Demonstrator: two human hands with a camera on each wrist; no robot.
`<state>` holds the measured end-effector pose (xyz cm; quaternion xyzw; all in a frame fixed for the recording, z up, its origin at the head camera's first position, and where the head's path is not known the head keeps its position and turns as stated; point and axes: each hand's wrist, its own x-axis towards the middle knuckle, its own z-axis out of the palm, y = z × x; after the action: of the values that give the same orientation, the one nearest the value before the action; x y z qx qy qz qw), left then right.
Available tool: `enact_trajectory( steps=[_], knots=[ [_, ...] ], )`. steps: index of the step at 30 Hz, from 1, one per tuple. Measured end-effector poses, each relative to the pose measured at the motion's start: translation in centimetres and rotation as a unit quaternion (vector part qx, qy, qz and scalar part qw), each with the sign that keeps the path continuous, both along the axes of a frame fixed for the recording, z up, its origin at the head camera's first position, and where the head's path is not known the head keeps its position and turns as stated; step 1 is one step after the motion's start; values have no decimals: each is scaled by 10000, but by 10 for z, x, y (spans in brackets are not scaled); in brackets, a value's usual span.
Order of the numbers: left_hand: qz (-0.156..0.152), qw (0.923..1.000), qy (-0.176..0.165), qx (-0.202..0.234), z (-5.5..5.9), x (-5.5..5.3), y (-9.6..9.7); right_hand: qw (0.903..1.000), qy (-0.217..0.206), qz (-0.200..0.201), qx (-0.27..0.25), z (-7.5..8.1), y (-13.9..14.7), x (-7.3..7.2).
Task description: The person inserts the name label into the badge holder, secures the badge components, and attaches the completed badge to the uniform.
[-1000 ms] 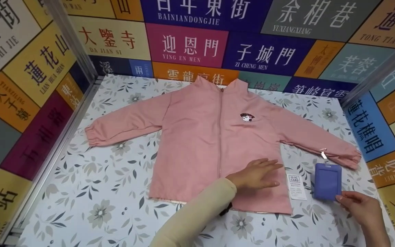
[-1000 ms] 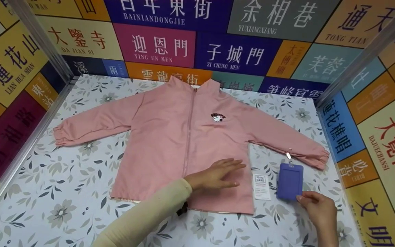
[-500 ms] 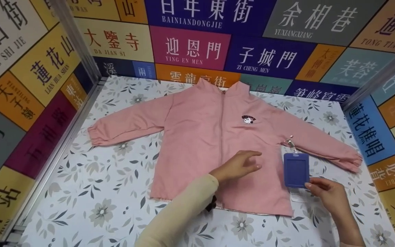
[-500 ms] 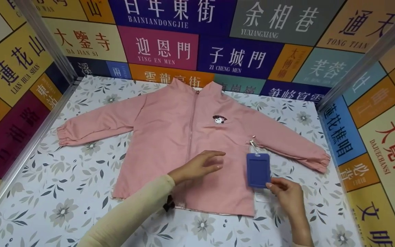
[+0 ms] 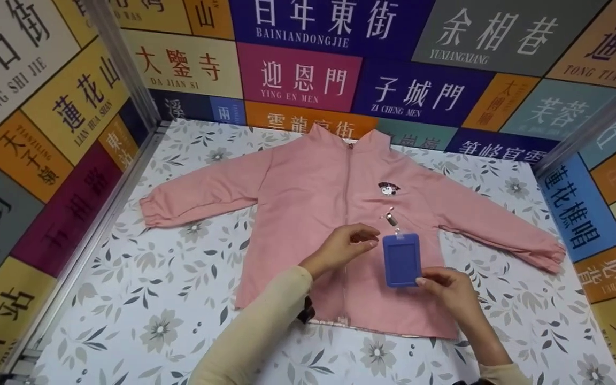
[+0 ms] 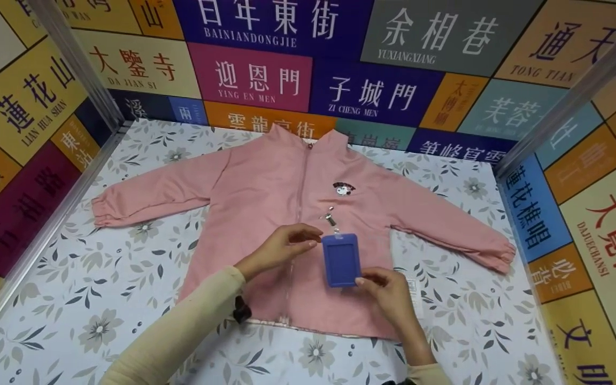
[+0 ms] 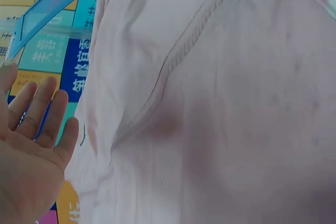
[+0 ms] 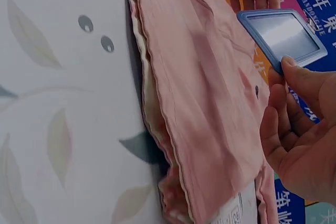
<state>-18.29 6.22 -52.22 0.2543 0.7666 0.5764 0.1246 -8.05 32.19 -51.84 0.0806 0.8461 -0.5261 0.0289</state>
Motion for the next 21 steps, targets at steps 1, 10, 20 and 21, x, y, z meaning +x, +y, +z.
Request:
enact_trajectory(
  steps=[1, 10, 20, 21],
  knots=[
    [12, 10000, -15, 52, 1, 0, -2, 9999, 48, 59, -71, -1, -4, -2],
    [418, 9971, -302, 554, 4, 0, -11, 9987, 179, 354, -332, -9, -30, -11],
    [860, 9889, -551, 1079, 2, 2, -18, 9978, 210, 370, -502, -17, -50, -18],
    [889, 9881, -563, 1121, 2, 2, -18, 9978, 232, 398, -487, -18, -51, -18]
  ],
)
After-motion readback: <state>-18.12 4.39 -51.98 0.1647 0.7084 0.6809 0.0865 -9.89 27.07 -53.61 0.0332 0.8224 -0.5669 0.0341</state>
